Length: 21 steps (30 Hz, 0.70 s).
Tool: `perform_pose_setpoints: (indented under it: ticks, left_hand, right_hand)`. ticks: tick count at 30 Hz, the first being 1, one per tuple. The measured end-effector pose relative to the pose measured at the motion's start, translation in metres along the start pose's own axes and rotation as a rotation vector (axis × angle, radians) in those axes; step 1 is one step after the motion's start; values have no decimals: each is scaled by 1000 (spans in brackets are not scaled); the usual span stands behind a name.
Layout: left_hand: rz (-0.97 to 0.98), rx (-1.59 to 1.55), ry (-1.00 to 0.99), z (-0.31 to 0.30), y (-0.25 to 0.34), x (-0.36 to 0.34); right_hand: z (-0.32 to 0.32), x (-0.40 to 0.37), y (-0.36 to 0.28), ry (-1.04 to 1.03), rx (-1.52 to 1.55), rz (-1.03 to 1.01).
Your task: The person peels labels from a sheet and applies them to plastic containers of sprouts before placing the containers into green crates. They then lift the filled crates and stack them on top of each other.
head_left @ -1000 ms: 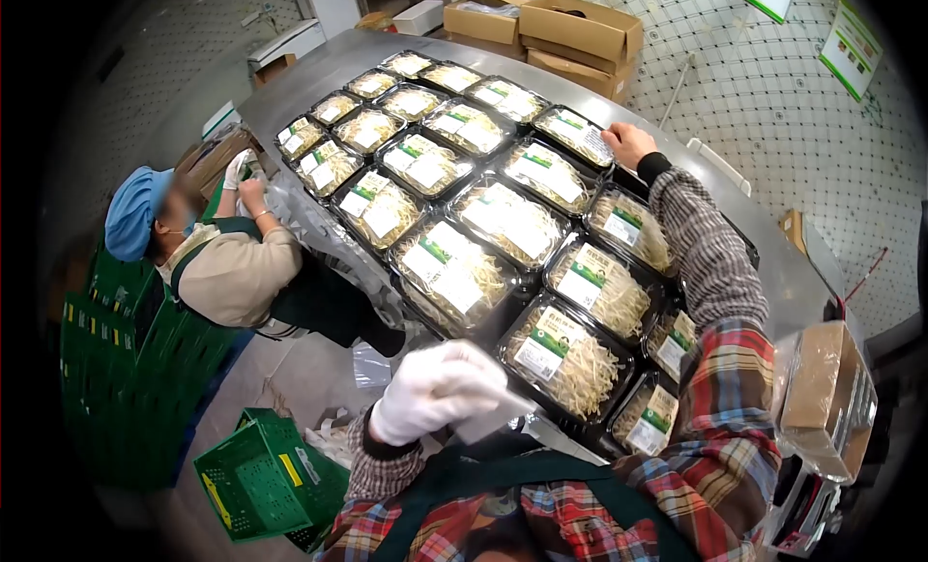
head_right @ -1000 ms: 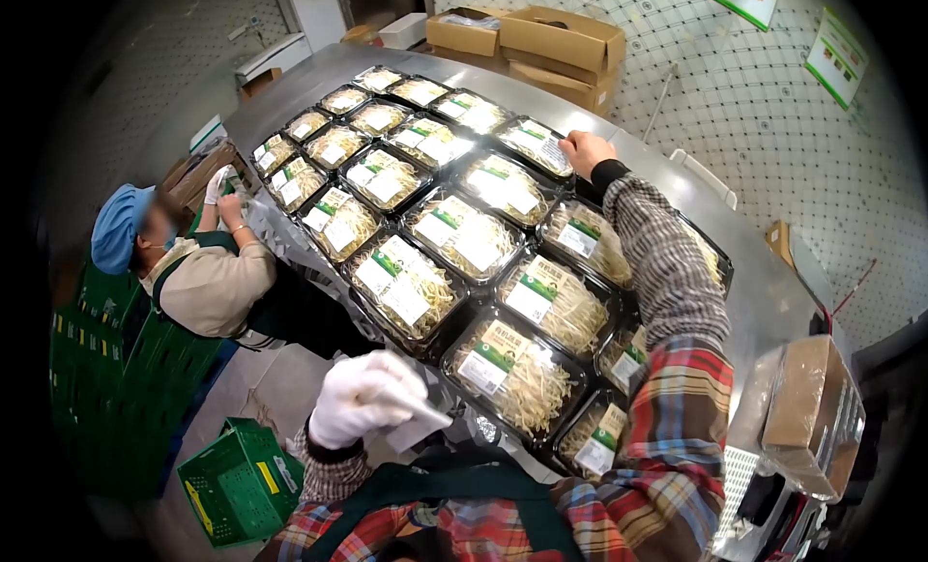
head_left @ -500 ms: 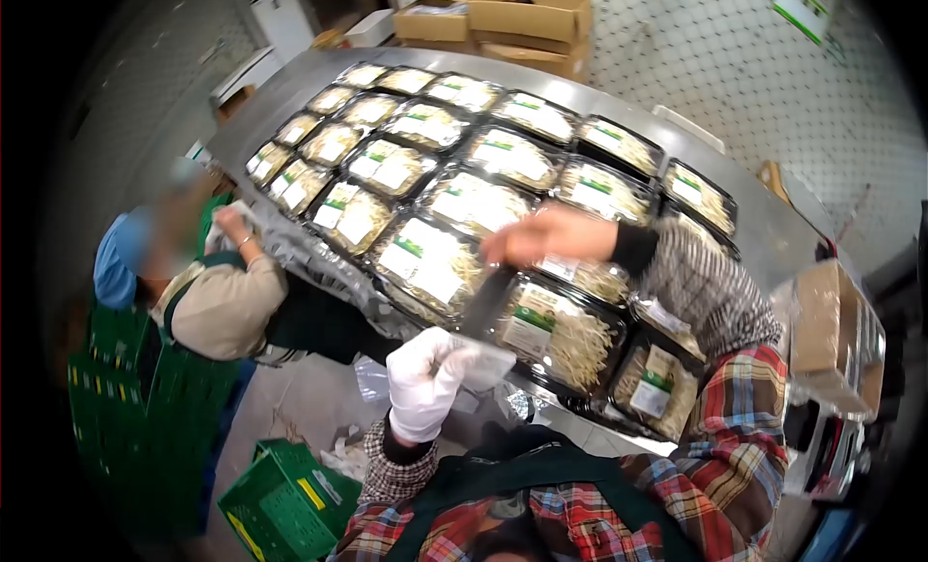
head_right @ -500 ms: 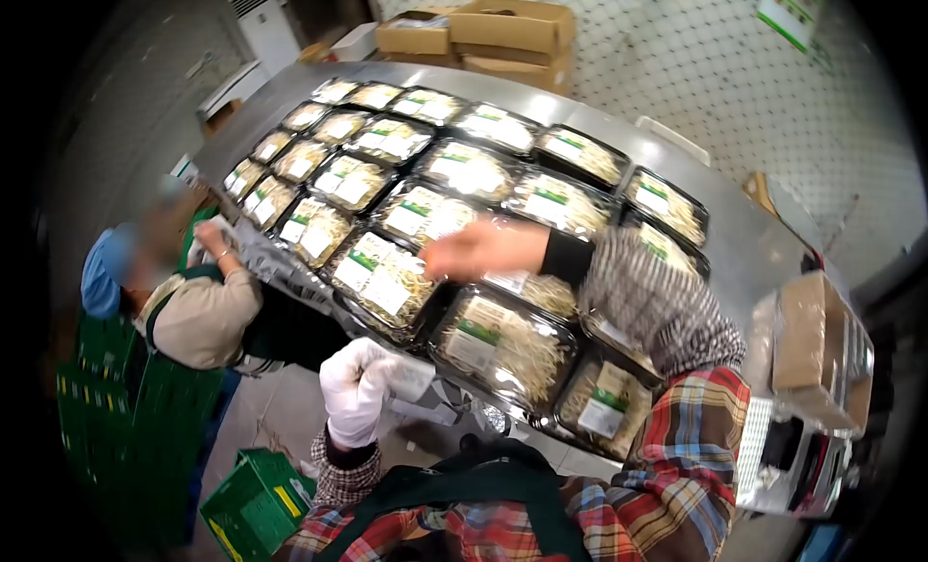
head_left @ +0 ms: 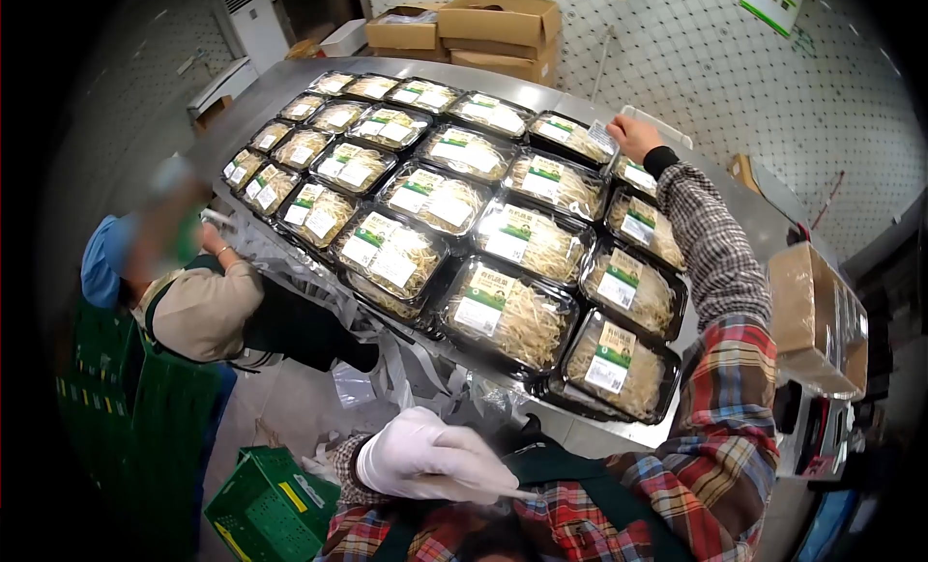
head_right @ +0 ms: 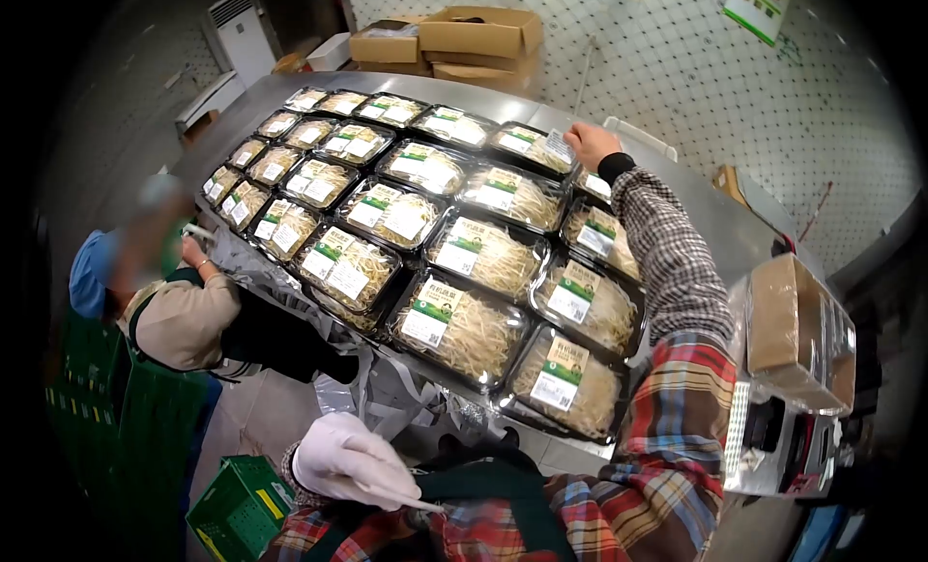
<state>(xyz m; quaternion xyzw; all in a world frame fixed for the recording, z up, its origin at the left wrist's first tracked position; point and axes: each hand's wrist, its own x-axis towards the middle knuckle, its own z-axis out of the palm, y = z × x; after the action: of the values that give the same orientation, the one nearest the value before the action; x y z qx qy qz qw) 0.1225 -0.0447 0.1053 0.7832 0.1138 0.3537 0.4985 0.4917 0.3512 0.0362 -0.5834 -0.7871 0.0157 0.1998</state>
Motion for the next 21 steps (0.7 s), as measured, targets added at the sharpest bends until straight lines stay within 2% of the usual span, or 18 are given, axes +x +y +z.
perform_pose_setpoints:
  ticks: [4,7,8,9,10,11,12,13,14,15,16,17,18,20,21]
  left_hand:
    - [-66,-5,277,18,-13,7]
    - [-78,34,370,27,-19,12]
    - [-164,46,445,36,-16,15]
    - [-188,113,469,39,-14,21]
    - [-213,180,487,40,-12,28]
    - [-174,234,514,43,-19,28]
    - [-117,161,704,57,-33,29]
    - [-165,269,730,61,-39,33]
    - [-211,377,754,60,-43,40]
    - [-256,452,783,63,-48,46]
    - [-304,526,811,66,-55,52]
    - [-304,618,891,68,-68,54]
    - [-312,532,998,74,-70,64]
    - [-479,489,912,78,-79,54]
    - [-520,457,880,81,-77,55]
  right_hand:
    - [53,41,8,-118,-213,-1]
    - [58,29,-5,-120,-445,-25]
    - [55,24,-10,-111,-521,-35]
    - [54,19,-11,10,-571,-94]
    - [52,14,-14,34,-562,-159]
    - [52,9,-17,57,-551,-220]
    - [43,-2,-30,80,-541,-280]
    - [17,-32,-70,-70,-336,-278]
    - [0,-65,-94,-284,189,-344]
    - [-31,-102,-127,-649,597,-358]
    - [-30,-136,-141,-816,869,-510]
    - [-50,-177,-161,-927,980,-456]
    - [-71,-208,-174,-1036,1092,-397]
    - [-76,-232,-170,-962,1025,-311]
    - [-63,-232,-157,-833,1067,-361]
